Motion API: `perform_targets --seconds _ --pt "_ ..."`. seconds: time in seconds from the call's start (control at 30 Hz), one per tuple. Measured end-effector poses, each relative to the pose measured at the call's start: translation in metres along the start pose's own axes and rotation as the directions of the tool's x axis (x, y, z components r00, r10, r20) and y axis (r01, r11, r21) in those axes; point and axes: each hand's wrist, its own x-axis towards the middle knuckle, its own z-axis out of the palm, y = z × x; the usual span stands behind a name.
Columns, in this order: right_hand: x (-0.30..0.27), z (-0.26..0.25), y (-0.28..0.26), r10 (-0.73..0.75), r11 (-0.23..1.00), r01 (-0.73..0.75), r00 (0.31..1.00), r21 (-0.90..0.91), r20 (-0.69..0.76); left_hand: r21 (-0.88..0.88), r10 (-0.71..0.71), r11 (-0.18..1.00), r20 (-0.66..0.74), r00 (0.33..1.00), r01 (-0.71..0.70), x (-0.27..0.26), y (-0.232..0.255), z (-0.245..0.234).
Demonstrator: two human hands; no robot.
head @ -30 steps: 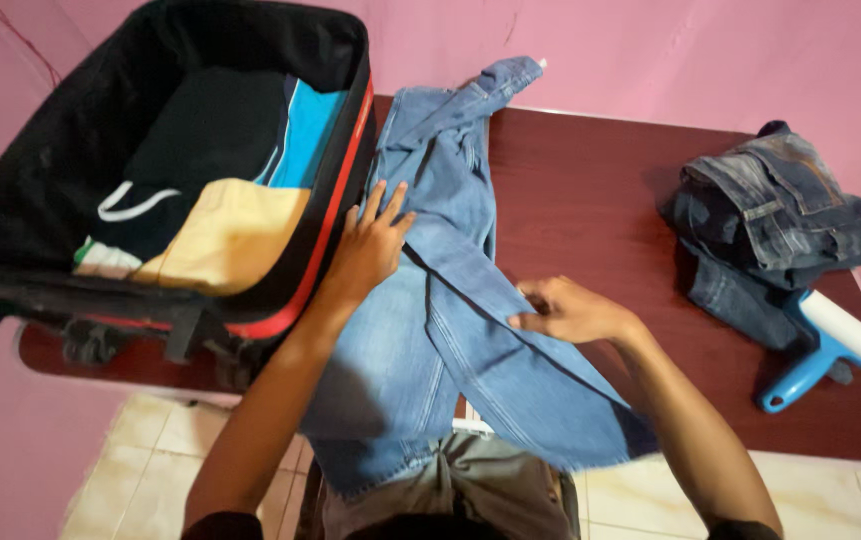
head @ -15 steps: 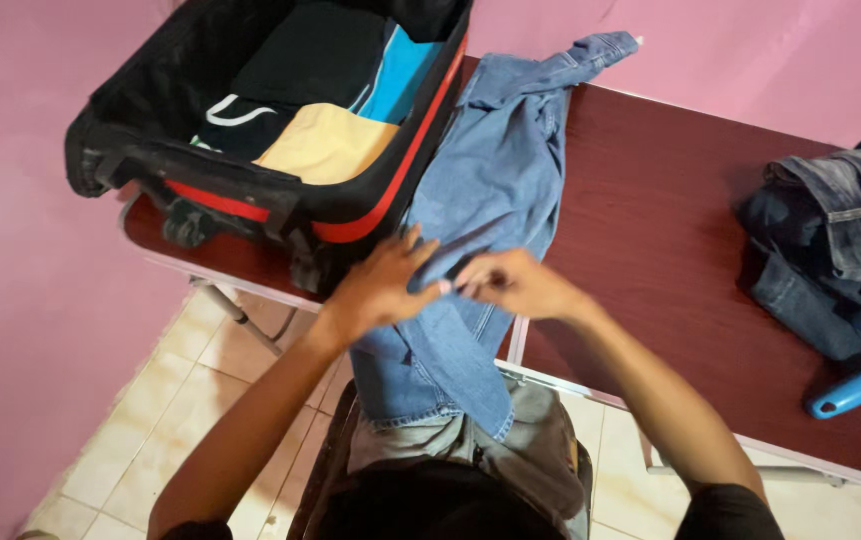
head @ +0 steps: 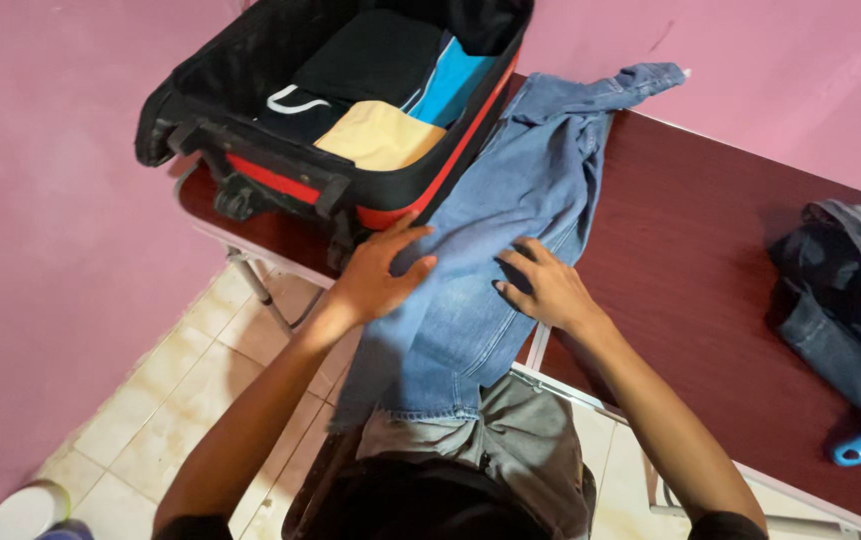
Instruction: The person uses a lint roller to clean a pair of light blue jeans laid on a table, then folds the jeans and places them into an open suitcase. The person repeats the process with a second pair of dark blue jeans.
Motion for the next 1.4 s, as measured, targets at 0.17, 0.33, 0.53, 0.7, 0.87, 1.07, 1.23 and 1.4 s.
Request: perform_targets --seconds 0.17,0.33,0.53,0.7,0.87,1.07,1.23,1.4 --pt "0.009 0.027 0.009 -0.135 0.989 0.14 0.987 0.045 -0.085 -0.038 0.123 0.992 0.051 0.991 -0.121 -0.024 -0.015 0.027" --pt "0.011 0.019 0.021 -0.174 0.983 0.176 0.984 0.057 -0.048 0.076 0.225 0.972 -0.027 0.974 -0.222 -0.032 -0.019 0.046" --pt "-0.002 -0.034 0.027 -0.215 0.951 0.216 0.976 0.221 -0.029 -0.023 0.276 0.961 -0.019 0.961 -0.277 -0.012 0.01 0.027" --pt "-0.008 -0.076 0.044 -0.107 0.885 0.181 0.976 0.428 -0.191 0.082 0.368 0.928 -0.059 0.928 -0.363 0.009 0.034 -0.005" --pt "-0.009 -0.069 0.037 -0.081 0.962 0.147 0.957 0.228 -0.277 0.078 0.312 0.947 0.005 0.95 -0.311 0.014 0.036 0.014" --pt "-0.016 -0.024 0.0 -0.31 0.926 0.234 0.918 -0.296 -0.245 0.159 0.088 0.98 0.194 0.977 -0.119 0.0 0.011 0.045" --pt "-0.021 0.017 0.001 -0.418 0.853 0.287 0.876 -0.436 -0.24 -0.069 0.115 0.992 0.076 0.991 -0.109 0.004 0.021 0.044" --pt "-0.023 0.039 0.011 -0.277 0.921 0.216 0.948 -0.325 -0.154 -0.359 -0.015 0.933 -0.05 0.999 -0.004 -0.002 0.059 0.022"
